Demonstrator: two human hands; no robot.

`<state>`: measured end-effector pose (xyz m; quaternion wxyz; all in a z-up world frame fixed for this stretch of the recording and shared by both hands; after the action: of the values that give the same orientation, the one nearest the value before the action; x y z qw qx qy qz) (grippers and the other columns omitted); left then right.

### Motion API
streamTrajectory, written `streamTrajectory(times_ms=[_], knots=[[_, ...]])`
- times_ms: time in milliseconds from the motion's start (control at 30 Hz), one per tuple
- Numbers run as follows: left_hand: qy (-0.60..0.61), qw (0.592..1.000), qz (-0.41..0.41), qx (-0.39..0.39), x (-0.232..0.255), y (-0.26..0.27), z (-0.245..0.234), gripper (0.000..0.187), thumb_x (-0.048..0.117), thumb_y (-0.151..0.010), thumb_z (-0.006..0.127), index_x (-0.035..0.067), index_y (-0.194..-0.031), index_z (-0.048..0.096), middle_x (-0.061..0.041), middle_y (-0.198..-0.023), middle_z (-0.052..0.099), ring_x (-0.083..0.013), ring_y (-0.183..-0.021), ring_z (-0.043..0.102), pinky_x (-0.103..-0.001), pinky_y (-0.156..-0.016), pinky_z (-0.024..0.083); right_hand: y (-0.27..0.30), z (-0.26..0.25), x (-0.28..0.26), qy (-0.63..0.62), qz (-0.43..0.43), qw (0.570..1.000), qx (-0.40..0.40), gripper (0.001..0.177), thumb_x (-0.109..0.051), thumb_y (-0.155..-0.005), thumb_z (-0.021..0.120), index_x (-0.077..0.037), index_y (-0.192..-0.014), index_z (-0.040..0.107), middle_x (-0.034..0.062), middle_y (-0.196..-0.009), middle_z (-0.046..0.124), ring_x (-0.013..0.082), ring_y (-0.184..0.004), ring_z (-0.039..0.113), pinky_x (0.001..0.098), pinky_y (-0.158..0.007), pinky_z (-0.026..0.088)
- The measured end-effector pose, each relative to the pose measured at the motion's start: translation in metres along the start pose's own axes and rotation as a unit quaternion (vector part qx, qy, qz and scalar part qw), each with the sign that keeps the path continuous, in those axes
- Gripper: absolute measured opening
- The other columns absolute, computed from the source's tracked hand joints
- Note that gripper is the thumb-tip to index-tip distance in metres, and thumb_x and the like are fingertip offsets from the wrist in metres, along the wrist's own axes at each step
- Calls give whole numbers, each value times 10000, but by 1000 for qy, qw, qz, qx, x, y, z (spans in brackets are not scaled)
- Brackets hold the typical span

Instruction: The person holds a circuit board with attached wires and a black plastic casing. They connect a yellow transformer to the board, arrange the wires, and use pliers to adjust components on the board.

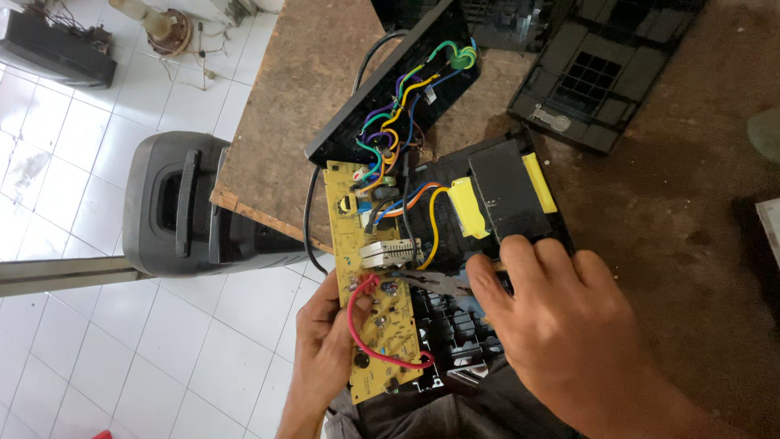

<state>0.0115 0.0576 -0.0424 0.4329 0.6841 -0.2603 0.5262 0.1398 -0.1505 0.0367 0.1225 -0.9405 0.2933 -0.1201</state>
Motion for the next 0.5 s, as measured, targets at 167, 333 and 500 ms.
streamTrajectory(times_ms=[167, 333, 500], knots=[[12, 999, 33, -27, 7, 0, 5, 453, 226, -1046, 680, -31, -1414, 738, -64, -1154, 788, -147, -1004, 681, -294, -798, 567, -4, 0, -1, 30, -25, 999, -18, 82, -210, -1082, 601, -263, -1048, 654, 3, -859, 478, 244, -734, 531, 404, -613, 432], [-9, 1000, 15, -12, 3, 0, 4, 409, 237, -1049, 665, -6, -1359, 777, -4, -944, 719, -77, -743, 545, -249, -586, 426, -9, 1, -9, 34, -28, 999, -1, 207, -239, -1129, 599, -251, -922, 602, 5, -845, 478, 248, -724, 513, 417, -629, 397], [-14, 1000, 10, -9, -3, -3, 3, 357, 213, -1042, 654, -6, -1291, 785, -3, -937, 698, -102, -812, 542, -270, -659, 441, -8, 0, -11, 51, -14, 999, -1, 244, -264, -1160, 615, -263, -916, 602, -4, -864, 485, 233, -722, 510, 405, -627, 399]])
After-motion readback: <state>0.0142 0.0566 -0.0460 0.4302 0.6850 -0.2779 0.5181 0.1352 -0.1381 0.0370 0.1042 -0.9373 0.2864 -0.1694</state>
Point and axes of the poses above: each hand's wrist, its own y-axis away from the middle knuckle, its own z-axis out of the palm, x = y × z, the point moved 6 cm from there along -y, towards the middle knuckle
